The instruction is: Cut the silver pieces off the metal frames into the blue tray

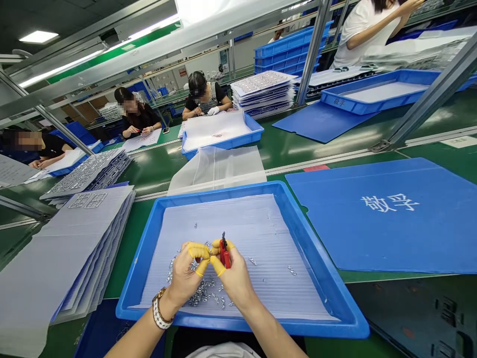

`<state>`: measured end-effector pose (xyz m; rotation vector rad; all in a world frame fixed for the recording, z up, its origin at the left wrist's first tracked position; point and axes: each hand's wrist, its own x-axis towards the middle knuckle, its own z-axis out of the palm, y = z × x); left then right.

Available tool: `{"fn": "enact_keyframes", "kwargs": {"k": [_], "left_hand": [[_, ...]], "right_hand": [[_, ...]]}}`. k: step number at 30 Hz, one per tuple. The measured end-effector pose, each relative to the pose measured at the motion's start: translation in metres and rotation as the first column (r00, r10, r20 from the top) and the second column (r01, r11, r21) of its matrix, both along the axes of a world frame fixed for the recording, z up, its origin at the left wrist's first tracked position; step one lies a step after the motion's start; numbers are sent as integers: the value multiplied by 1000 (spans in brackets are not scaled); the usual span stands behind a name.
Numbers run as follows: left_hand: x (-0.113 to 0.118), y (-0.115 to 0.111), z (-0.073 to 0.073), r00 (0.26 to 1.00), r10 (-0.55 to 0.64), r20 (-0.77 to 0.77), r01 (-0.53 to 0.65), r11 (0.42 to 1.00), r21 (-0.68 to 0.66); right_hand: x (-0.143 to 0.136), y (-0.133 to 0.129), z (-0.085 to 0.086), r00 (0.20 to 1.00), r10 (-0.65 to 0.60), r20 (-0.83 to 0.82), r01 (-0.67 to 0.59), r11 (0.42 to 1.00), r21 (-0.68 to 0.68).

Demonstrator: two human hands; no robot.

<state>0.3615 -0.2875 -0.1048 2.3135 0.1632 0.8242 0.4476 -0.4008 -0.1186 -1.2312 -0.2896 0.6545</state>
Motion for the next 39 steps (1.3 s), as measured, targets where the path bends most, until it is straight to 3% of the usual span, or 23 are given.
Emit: {"fn": "enact_keyframes", "kwargs": {"k": [7,22,27,39], "left_hand": [[0,0,-12,1000,28,-3,-29,987,-157],[1,-2,-7,997,70,-24,-71,996,-51],[2,-4,-7,996,50,-67,-64,973,-222],[2,-6,-7,999,-2,-42,-23,816,-578]], "right_hand": [[-3,2,3,1000,-21,-21,21,1000,-12],[6,1,-6,997,-20,-81,20,1000,7],[14,1,4,973,31,-230,-24,999,33],[12,3,8,918,213,-334,-187,976,111]]}}
